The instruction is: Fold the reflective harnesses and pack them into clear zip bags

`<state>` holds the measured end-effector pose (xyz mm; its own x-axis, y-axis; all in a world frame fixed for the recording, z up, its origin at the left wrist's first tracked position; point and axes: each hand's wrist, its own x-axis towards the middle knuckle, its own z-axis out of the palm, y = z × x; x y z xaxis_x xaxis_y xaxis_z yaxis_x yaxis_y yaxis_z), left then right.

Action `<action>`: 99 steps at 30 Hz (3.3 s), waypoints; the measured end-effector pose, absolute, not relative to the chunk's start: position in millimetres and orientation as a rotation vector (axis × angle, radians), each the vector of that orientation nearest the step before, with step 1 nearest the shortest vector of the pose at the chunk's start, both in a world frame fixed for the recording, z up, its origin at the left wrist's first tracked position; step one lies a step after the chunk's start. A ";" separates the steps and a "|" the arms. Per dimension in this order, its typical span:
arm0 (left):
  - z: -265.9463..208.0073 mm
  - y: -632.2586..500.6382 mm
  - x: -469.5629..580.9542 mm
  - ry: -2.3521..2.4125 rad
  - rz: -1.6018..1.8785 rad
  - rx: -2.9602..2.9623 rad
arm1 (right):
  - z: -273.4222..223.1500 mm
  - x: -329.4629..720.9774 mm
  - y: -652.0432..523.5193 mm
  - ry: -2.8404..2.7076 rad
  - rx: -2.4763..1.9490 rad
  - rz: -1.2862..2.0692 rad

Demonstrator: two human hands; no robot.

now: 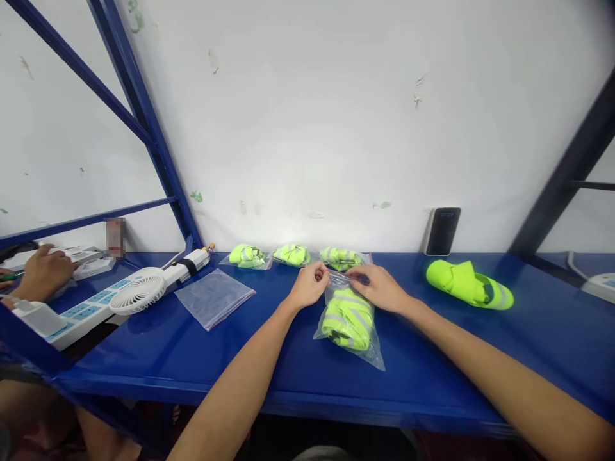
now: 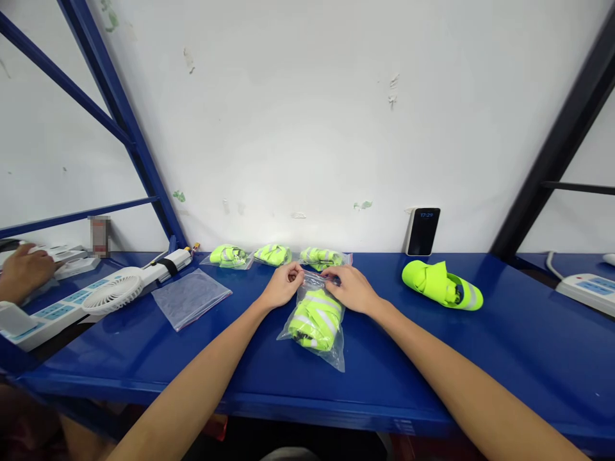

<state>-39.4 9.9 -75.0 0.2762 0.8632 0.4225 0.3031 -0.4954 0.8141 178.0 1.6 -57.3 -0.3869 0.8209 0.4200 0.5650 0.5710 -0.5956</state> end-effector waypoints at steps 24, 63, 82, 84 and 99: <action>-74.7 7.1 -28.5 0.947 1.161 1.892 | -56.2 171.7 -7.5 -2.185 -0.965 0.426; -73.5 15.2 -36.6 0.992 1.046 1.965 | -60.0 168.1 -3.5 -1.964 -1.248 0.614; -73.8 14.0 -36.3 0.955 1.052 2.000 | -57.5 168.5 -4.2 -1.968 -1.237 0.662; -73.2 13.1 -36.1 0.960 1.046 1.991 | -57.5 169.1 -4.2 -1.970 -1.243 0.668; -75.5 11.3 -34.7 0.933 0.991 1.968 | -51.7 166.8 -12.1 -1.997 -1.232 0.648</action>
<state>-34.7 11.3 -75.5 0.4397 0.8375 0.3245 0.2737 -0.4691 0.8397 166.8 -12.1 -51.7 -0.3090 0.9037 0.2963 0.5576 0.4245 -0.7133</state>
